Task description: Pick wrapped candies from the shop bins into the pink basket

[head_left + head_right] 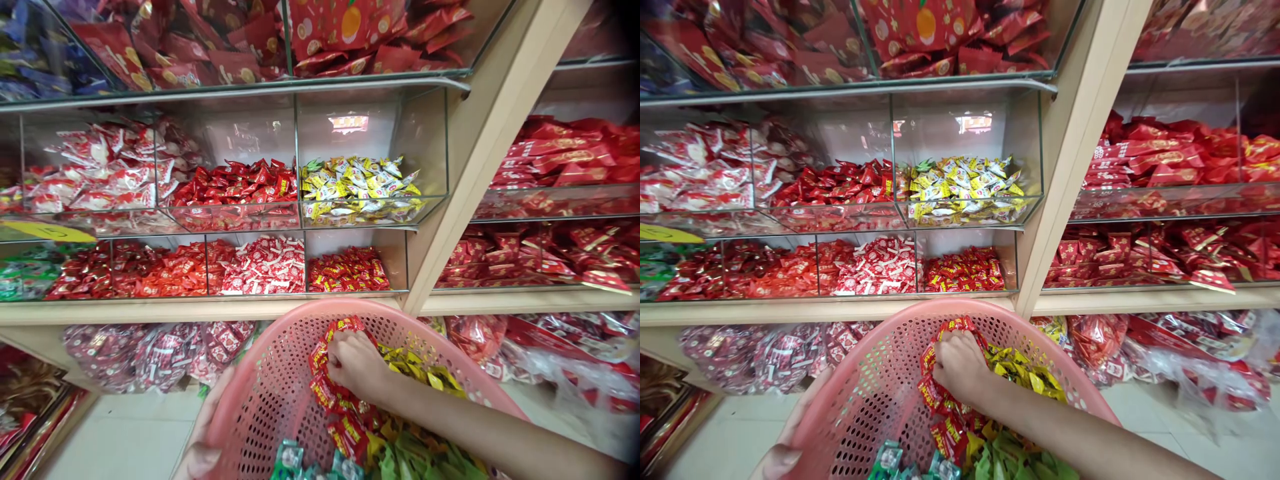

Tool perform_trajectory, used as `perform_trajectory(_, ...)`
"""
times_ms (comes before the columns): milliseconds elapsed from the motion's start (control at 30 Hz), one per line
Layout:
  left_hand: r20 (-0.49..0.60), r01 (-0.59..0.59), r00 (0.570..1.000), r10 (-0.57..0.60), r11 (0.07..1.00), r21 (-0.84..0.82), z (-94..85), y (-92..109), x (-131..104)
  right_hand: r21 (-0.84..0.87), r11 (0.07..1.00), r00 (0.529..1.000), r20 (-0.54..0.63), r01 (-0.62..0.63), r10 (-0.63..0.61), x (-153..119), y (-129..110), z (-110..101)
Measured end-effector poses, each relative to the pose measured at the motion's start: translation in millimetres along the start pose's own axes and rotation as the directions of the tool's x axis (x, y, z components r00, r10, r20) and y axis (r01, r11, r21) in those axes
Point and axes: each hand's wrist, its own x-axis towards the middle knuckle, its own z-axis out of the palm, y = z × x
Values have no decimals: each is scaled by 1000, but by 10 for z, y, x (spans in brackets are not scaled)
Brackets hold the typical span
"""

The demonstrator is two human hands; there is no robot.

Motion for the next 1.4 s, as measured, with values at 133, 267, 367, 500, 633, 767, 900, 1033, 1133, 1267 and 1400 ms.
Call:
perform_trajectory(133, -1, -2, 1000, 2, 1000, -4, 2, 11, -7, -110, 993, 998, 25, 54, -51, -1, -66, -27)
perform_trajectory(267, 4, 7, 1000, -7, 1000, -12, 9, 15, -14, -220, 952, 977, 9, 211, -214, -20, -171, -51)
perform_trajectory(367, 6, 12, 1000, -12, 1000, -16, 10, 19, -14, -270, 817, 847, -4, 510, -531, -52, -217, 76)
perform_trajectory(500, 10, 23, 1000, -23, 1000, -15, 0, 30, -16, -269, 660, 699, 83, 702, -710, -67, -201, 363)
perform_trajectory(633, 11, 30, 999, -30, 999, -16, -11, 32, -18, -276, 682, 726, 104, 678, -680, -57, -140, 466)
perform_trajectory(767, 13, 33, 999, -33, 999, -19, -13, 23, -16, -313, 673, 727, 94, 670, -680, -105, -60, 347)
perform_trajectory(900, 9, 28, 1000, -28, 999, -22, -9, 14, -15, -351, 674, 736, 67, 650, -674, -186, 22, 247)
perform_trajectory(1033, 2, 19, 1000, -19, 1000, -20, -3, 9, -10, -377, 657, 729, 76, 653, -680, -207, 65, 268)
perform_trajectory(1133, -2, 20, 1000, -20, 1000, -17, -2, 13, -13, -366, 648, 710, 56, 668, -702, -184, 67, 266)
perform_trajectory(1267, -10, 17, 1000, -17, 1000, -16, -6, 18, -26, -366, 672, 735, 51, 644, -676, -180, 98, 172)
perform_trajectory(1400, -14, 14, 1000, -14, 1000, -19, -4, 16, -26, -370, 695, 757, 36, 616, -652, -217, 170, 112)
